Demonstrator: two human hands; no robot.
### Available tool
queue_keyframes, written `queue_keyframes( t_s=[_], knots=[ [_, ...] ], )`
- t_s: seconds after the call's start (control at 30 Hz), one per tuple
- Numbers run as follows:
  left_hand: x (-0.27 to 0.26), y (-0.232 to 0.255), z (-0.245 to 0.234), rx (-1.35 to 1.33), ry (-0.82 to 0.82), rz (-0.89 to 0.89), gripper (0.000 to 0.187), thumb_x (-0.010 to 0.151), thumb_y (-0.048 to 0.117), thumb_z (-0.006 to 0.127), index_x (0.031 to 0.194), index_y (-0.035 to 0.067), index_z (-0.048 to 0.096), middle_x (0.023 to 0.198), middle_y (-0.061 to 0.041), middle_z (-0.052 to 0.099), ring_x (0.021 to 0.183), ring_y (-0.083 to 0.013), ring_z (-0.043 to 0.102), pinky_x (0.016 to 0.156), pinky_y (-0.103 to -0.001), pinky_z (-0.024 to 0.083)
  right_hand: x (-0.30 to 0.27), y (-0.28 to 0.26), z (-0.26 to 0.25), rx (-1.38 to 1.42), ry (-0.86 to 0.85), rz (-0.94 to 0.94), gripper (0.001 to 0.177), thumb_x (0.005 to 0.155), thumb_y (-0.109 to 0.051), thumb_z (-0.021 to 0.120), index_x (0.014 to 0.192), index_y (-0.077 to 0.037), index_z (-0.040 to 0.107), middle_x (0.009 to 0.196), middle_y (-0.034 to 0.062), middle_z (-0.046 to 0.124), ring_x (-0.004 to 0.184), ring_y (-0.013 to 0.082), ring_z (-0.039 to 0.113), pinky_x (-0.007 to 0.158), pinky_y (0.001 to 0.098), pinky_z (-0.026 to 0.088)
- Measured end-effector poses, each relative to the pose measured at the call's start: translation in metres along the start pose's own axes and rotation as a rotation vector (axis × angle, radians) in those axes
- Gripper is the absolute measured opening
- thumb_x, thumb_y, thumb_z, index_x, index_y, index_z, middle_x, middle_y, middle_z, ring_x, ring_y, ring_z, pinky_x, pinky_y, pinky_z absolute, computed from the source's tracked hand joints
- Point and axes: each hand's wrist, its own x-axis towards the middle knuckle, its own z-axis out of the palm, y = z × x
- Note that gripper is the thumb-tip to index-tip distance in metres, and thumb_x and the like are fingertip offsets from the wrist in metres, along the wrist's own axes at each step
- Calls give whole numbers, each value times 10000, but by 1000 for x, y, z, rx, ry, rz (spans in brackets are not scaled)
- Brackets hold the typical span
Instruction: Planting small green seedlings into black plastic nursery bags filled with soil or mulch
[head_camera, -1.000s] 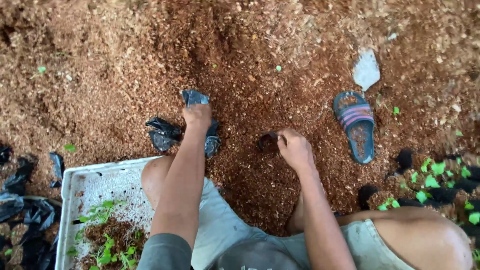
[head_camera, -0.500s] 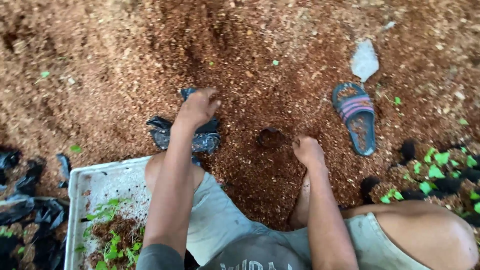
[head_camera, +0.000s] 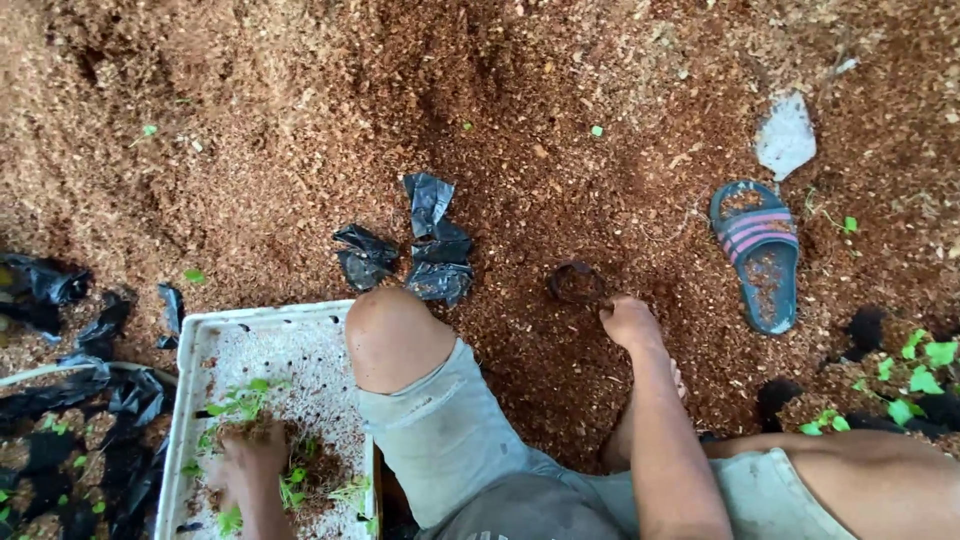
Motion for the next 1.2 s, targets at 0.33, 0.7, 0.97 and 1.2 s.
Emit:
queue_keyframes(
  t_s=[0.33,0.7,0.97,1.2],
  knots=[
    [-3,-28,18,60,-90,-33,242,1016,212,686,1106,-11,711,984,-193,642,680,-263,651,632,-396,597,-3,-12,5,10,-27,-9,305,1093,-183,498,1368,-119,615,986,52,696,552,71,456,563,201,463],
    [-2,49,-93,-397,116,220,196,961,55,723,837,-90,682,697,-180,668,446,-247,569,380,-351,483,-27,1,-10,116,21,-23,488,1065,-175,519,1549,-178,454,1500,34,563,460,84,411,625,246,551],
    [-30,148,-182,-692,404,708,271,991,199,696,848,-18,622,682,-216,612,717,-421,668,715,-510,507,-9,14,-7,76,208,-238,425,948,-334,648,1321,-137,709,1409,241,625,1370,429,512,1082,557,483],
    [-91,237,-240,-999,213,856,240,1097,166,664,873,94,618,637,-26,579,495,-182,549,572,-315,530,-77,-32,-49,194,316,-372,386,952,-345,649,1288,-173,731,1292,198,698,1194,423,642,1034,524,510]
  ],
)
